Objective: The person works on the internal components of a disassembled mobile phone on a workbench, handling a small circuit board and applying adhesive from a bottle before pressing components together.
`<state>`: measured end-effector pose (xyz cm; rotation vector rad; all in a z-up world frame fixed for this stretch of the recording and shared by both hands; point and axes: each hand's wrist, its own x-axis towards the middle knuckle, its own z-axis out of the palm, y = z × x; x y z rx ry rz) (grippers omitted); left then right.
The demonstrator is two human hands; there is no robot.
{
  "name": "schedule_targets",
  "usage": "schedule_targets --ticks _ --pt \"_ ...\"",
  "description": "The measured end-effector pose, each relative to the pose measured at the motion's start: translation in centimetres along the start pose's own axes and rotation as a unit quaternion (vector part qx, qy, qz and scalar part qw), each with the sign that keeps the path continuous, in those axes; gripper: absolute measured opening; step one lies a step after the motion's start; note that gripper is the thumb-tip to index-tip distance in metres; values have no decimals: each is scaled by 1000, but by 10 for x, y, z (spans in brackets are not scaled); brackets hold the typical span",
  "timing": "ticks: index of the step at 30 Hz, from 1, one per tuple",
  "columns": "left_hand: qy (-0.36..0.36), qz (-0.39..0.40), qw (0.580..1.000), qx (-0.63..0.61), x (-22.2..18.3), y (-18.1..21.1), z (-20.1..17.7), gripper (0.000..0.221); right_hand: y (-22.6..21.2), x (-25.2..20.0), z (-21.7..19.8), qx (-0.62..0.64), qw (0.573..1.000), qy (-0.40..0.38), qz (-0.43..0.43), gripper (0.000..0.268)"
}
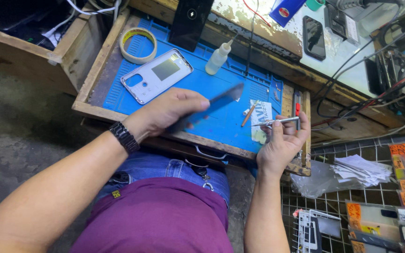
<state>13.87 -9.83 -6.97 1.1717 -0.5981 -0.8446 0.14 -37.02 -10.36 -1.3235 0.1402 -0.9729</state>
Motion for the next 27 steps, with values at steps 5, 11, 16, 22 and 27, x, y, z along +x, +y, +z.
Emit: schedule_targets --ticks 5,11,16,22,27 --pt "38 138 791 594 5 18 14 50 -20 -3 7 -80 992 -11 -98 59" --pt "23 192 783 591 20 5 15 51 -8 -2 22 -165 970 -109 -140 58" --pt "23 158 790 592 18 2 11 55 21 9 27 -203 958 -147 -137 57" --pt "32 157 784 600 17 1 13 58 28 8 32 -212 951 -187 -129 55" --pt "44 182 783 593 16 -7 10 60 26 7 34 -224 947 -188 -130 55"
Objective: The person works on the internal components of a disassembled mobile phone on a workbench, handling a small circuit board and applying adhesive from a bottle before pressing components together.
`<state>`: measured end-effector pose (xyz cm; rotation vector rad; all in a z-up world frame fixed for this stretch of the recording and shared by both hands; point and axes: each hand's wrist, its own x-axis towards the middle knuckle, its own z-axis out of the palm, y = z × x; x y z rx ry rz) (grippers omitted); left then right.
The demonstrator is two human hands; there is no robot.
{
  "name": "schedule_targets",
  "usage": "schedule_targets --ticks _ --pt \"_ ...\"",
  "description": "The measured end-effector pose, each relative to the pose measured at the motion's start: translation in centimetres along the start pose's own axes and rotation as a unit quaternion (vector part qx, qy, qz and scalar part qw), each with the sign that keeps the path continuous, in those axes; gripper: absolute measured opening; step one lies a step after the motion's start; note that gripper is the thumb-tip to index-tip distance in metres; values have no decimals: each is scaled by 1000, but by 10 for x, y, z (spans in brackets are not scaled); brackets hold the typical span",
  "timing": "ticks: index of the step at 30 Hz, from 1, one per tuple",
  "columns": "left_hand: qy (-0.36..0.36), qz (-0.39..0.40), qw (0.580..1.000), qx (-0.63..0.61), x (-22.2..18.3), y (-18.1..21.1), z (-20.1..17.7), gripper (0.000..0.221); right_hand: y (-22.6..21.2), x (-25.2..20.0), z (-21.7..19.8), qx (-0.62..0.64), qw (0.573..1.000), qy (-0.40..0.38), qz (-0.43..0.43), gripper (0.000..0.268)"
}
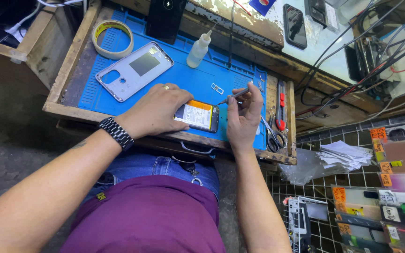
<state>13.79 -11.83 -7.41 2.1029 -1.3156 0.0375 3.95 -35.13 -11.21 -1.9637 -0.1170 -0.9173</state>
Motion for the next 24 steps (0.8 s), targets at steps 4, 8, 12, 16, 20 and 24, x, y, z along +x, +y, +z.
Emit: schedule_targets --ticks 4,8,12,16,20,24 --pt "6 -4 1000 -4 -3 -1 2 61 -2 2 2 -35 999 -4 -28 55" --pt "10 -12 1000 -12 -5 -1 3 60 -4 5 3 -126 989 2 -81 57" --pt "28 3 999 -20 -9 -2 4 60 -6 7 6 -165 983 15 -79 57" --pt "27 3 999 -19 -9 -3 5 61 -9 9 8 -128 991 -5 -48 55" --pt "23 1 1000 -13 -13 -4 5 60 -6 13 9 47 998 -49 19 52" --pt "36 9 999 -15 -11 -4 6 61 0 14 14 -37 999 -4 -25 51"
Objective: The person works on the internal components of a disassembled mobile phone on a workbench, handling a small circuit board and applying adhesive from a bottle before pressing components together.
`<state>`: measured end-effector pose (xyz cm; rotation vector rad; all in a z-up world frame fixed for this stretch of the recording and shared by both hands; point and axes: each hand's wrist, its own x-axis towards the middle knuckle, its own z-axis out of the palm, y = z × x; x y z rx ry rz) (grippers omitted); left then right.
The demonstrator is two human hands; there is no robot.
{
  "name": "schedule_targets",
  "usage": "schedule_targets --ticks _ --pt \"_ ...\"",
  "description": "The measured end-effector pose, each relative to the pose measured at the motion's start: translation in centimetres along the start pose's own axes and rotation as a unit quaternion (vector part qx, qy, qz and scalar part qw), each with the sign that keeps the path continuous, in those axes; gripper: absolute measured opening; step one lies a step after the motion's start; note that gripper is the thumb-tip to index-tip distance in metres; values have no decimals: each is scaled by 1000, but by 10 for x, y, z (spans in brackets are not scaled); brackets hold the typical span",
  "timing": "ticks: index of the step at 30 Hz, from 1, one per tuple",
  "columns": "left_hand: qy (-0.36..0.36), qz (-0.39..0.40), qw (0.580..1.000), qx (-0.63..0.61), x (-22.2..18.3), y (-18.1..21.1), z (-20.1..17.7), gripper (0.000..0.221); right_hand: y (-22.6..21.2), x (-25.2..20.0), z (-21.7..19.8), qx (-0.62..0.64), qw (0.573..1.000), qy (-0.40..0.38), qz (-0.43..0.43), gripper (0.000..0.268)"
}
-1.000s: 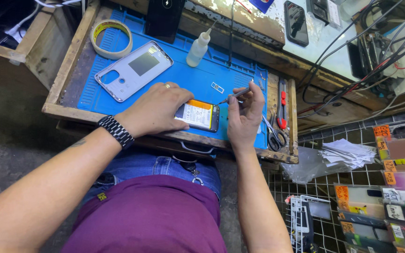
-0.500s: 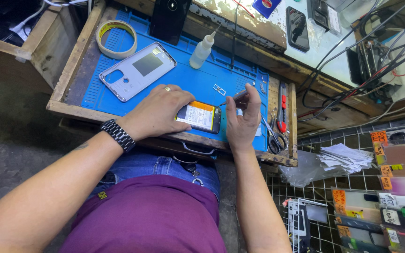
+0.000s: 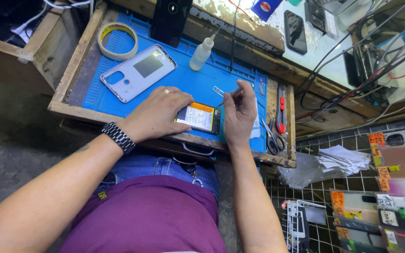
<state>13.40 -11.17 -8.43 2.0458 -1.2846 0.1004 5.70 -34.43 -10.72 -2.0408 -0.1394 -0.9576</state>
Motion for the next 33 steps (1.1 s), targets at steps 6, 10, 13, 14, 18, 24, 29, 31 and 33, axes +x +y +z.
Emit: schedule_targets --ticks 6,10,13,14,18,24,29,31,33 --pt "-7 -3 1000 -7 0 -1 -2 61 8 7 -2 179 981 -14 71 46" --pt "-4 -6 1000 -8 -3 1 -1 61 7 0 2 97 994 -21 50 46" --pt "-1 4 1000 6 -2 -1 0 61 10 3 -2 93 993 -5 76 46" --pt "0 11 1000 14 -2 -1 -1 60 10 5 -3 105 990 1 90 45" --pt "-17 -18 1000 -3 -1 0 -2 61 1 4 -6 180 980 -25 84 48" --pt "3 20 1000 7 3 -3 5 57 -9 7 3 -4 1000 -20 -4 48" --pt "-18 -37 999 21 20 1 17 36 -16 9 5 -20 1000 -4 9 41" --pt "57 11 996 -65 41 1 31 39 -17 14 7 -46 999 9 -8 41" --pt "78 8 987 -140 61 1 49 33 -17 13 9 -63 997 11 -33 40"
